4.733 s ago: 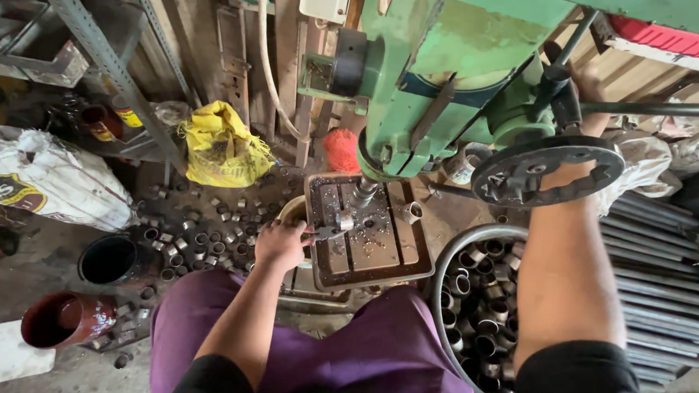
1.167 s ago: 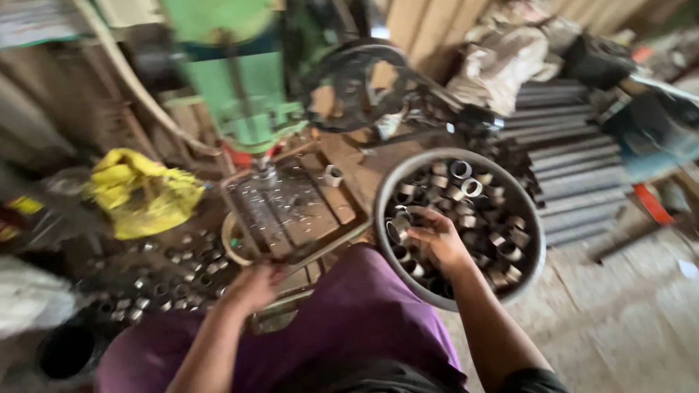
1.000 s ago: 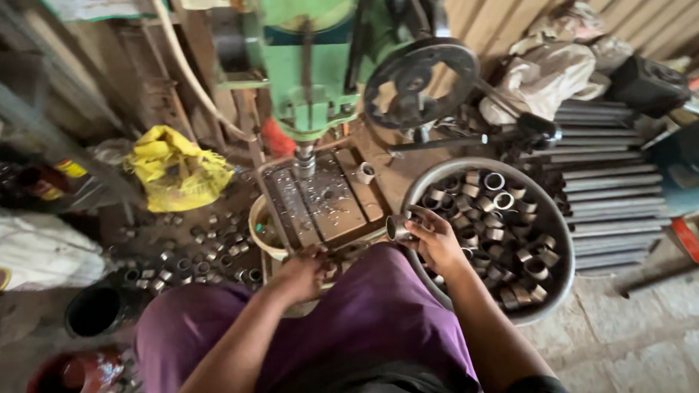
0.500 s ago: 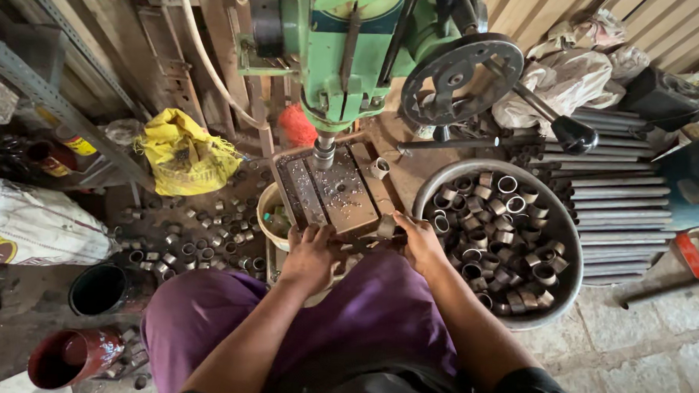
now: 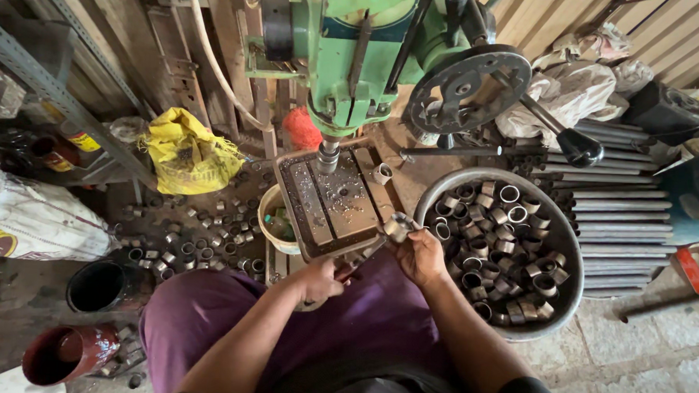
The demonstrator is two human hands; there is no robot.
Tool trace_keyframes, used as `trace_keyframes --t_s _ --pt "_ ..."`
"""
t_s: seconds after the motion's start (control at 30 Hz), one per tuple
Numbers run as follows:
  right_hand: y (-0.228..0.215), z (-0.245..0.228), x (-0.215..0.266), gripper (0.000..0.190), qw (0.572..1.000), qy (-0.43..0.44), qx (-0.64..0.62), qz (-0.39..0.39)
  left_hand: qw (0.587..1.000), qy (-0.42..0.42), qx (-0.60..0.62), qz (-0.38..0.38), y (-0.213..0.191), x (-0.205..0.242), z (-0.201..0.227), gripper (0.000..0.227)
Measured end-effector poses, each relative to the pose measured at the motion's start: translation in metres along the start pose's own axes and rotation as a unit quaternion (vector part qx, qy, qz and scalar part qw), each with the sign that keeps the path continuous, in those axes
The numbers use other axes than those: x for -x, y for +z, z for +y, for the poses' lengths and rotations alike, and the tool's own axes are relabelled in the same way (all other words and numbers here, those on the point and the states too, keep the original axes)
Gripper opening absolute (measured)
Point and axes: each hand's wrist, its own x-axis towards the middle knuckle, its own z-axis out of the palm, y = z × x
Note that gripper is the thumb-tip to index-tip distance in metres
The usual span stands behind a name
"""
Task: The person operates a drill press to machine small metal cylindrical parts. They pick up a part from a large metal basin, place it on the drill press table, and use the handwheel to lower the drill bit into the part. After drilling, the person removes the part and places it into a tray on the table.
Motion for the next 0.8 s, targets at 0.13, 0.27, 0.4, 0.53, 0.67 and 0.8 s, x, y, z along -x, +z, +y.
trace_keyframes --t_s 0.13,0.27,0.4,0.53,0.67,0.8 --pt "0.004 0.009 0.001 0.06 0.999 0.032 -0.021 -0.039 0.999 -0.019 0.032 0.012 0.0 0.003 0.005 0.064" --pt "0.004 0.016 0.004 0.061 0.996 0.042 -0.027 -0.071 0.999 0.008 0.032 0.01 0.002 -0.004 -0.008 0.049" --pt "0.019 0.016 0.01 0.063 0.996 0.067 0.027 -0.048 0.998 0.032 0.029 0.045 0.001 0.0 0.002 0.05" --pt "0.038 0.004 0.008 0.066 0.987 0.054 0.111 0.105 0.981 -0.171 -0.032 0.085 -0.021 0.018 0.037 0.043" --pt "0.022 -0.034 0.002 0.051 0.937 0.015 0.286 0.202 0.946 -0.209 -0.18 0.168 -0.058 0.031 0.035 0.039" --pt "0.015 -0.109 0.011 0.037 0.968 -0.124 0.151 0.156 0.857 -0.117 -0.395 0.311 -0.082 0.022 -0.019 0.033"
